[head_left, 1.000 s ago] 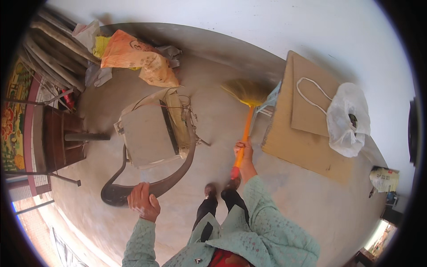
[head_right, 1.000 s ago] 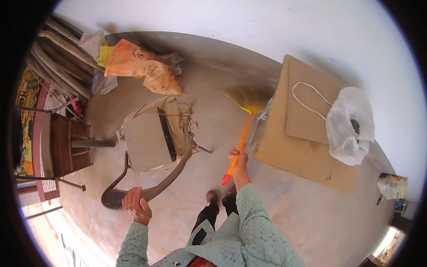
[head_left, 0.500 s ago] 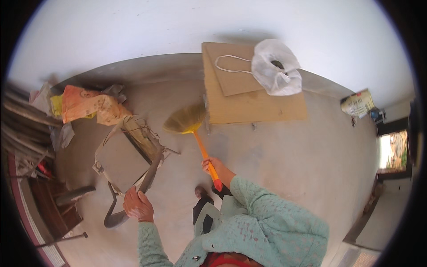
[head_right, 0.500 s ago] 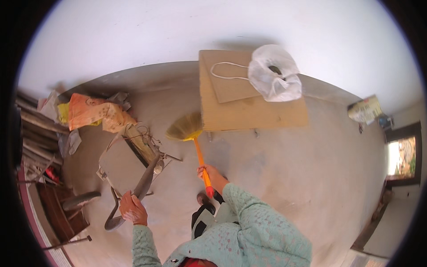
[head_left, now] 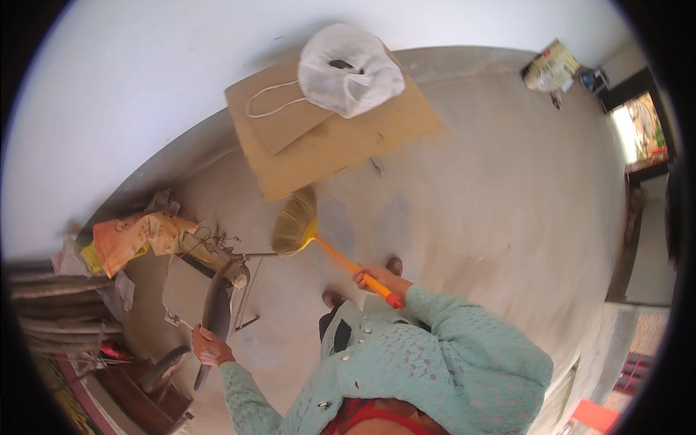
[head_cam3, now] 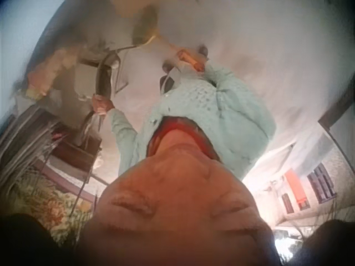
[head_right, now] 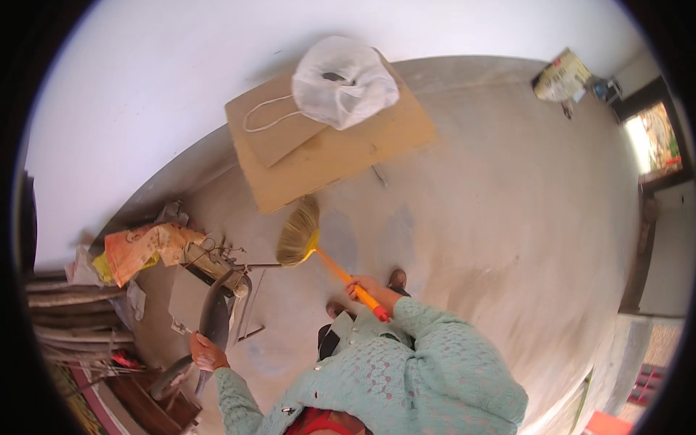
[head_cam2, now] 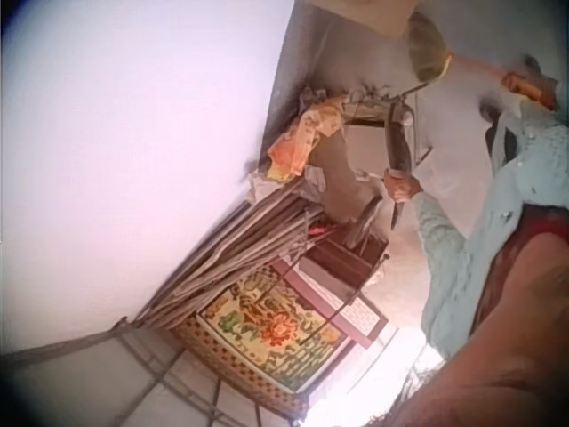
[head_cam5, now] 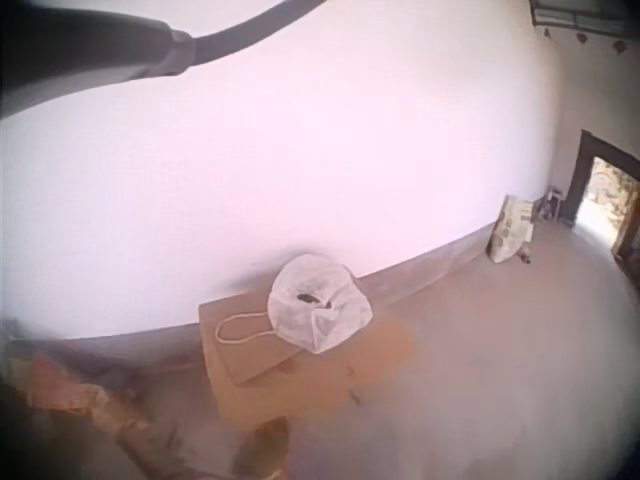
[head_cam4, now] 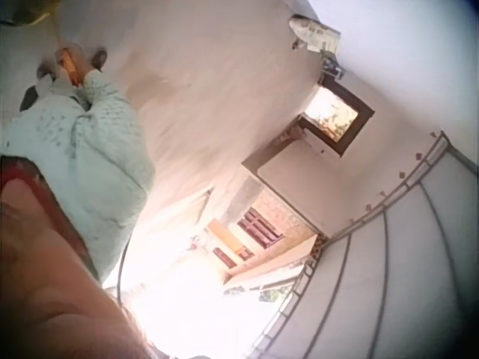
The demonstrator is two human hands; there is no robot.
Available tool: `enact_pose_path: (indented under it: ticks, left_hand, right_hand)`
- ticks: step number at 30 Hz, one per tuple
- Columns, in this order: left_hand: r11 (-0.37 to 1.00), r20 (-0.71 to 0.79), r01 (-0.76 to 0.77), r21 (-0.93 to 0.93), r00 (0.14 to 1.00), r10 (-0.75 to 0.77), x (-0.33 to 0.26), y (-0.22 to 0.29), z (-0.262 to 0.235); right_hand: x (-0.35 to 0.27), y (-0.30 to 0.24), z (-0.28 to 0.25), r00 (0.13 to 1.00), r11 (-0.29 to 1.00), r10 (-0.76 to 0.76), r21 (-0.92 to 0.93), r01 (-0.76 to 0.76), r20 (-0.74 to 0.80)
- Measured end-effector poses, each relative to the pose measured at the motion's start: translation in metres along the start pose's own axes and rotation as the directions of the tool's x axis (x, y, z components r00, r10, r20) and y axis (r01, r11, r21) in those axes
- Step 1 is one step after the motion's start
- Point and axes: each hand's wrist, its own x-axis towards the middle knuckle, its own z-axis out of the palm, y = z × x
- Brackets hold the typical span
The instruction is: The person sweeps a concrete floor with a yellow broom, moving around a chair and other items to clean the area. The person sweeps debris toward the center of the room and then toward an exit.
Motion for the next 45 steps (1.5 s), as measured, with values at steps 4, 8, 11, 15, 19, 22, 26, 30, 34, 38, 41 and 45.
enact_pose_path:
  ticks: [4, 8, 11, 15, 19, 22, 26, 30, 34, 38, 41, 45]
  left_hand:
    - [0.999, 0.051, 0.028, 0.015, 0.998, -0.029, -0.002, 0.002, -0.001]
    - [0.998, 0.101, 0.031, 0.048, 0.994, -0.036, -0.003, -0.013, 0.009]
    - [0.998, 0.071, 0.03, 0.063, 0.997, -0.034, -0.003, -0.009, 0.008]
    - [0.971, 0.121, 0.124, 0.205, 0.981, -0.15, -0.003, 0.01, 0.0]
    - [0.919, 0.085, 0.163, 0.36, 0.975, -0.206, -0.011, 0.023, 0.002]
    - [0.889, -0.019, 0.174, 0.424, 0.983, -0.184, -0.028, 0.032, 0.006]
    - [0.911, -0.062, 0.165, 0.378, 0.986, -0.153, -0.058, 0.067, -0.005]
    - [0.98, 0.188, 0.153, 0.129, 0.966, -0.176, -0.116, 0.071, 0.01]
    - [0.991, 0.562, 0.13, -0.027, 0.822, -0.093, -0.178, 0.074, 0.01]
    - [0.985, 0.749, 0.106, -0.133, 0.662, 0.029, -0.22, 0.065, 0.017]
    - [0.976, 0.829, 0.197, -0.092, 0.559, -0.035, -0.225, 0.057, 0.002]
    - [0.929, 0.861, 0.347, -0.126, 0.504, -0.072, -0.231, 0.026, 0.033]
  right_hand:
    - [-0.073, -0.017, -0.011, 0.985, 0.992, -0.109, 0.042, 0.116, -0.135]
    - [-0.128, -0.038, -0.06, 0.994, 0.953, -0.111, 0.283, 0.104, 0.01]
    - [-0.165, -0.062, -0.105, 0.96, 0.947, -0.278, 0.179, 0.266, 0.043]
    - [-0.233, -0.082, -0.133, 0.796, 0.808, -0.589, -0.09, 0.582, -0.139]
    - [-0.268, -0.077, -0.108, 0.815, 0.79, -0.537, 0.207, 0.577, -0.22]
    - [-0.283, -0.047, -0.073, 0.792, 0.81, -0.551, 0.06, 0.583, -0.264]
    - [-0.278, -0.028, -0.074, 0.859, 0.863, -0.5, 0.017, 0.504, -0.105]
    - [-0.241, -0.032, -0.06, 0.906, 0.89, -0.408, -0.17, 0.423, 0.114]
    - [-0.167, -0.075, -0.029, 0.926, 0.914, -0.333, -0.18, 0.363, 0.176]
    - [-0.095, -0.174, -0.021, 0.983, 0.981, -0.166, 0.116, 0.156, 0.078]
    - [-0.076, -0.2, -0.035, 0.961, 0.961, -0.254, 0.145, 0.237, 0.112]
    - [-0.118, -0.199, -0.057, 0.914, 0.915, -0.4, -0.03, 0.403, 0.06]
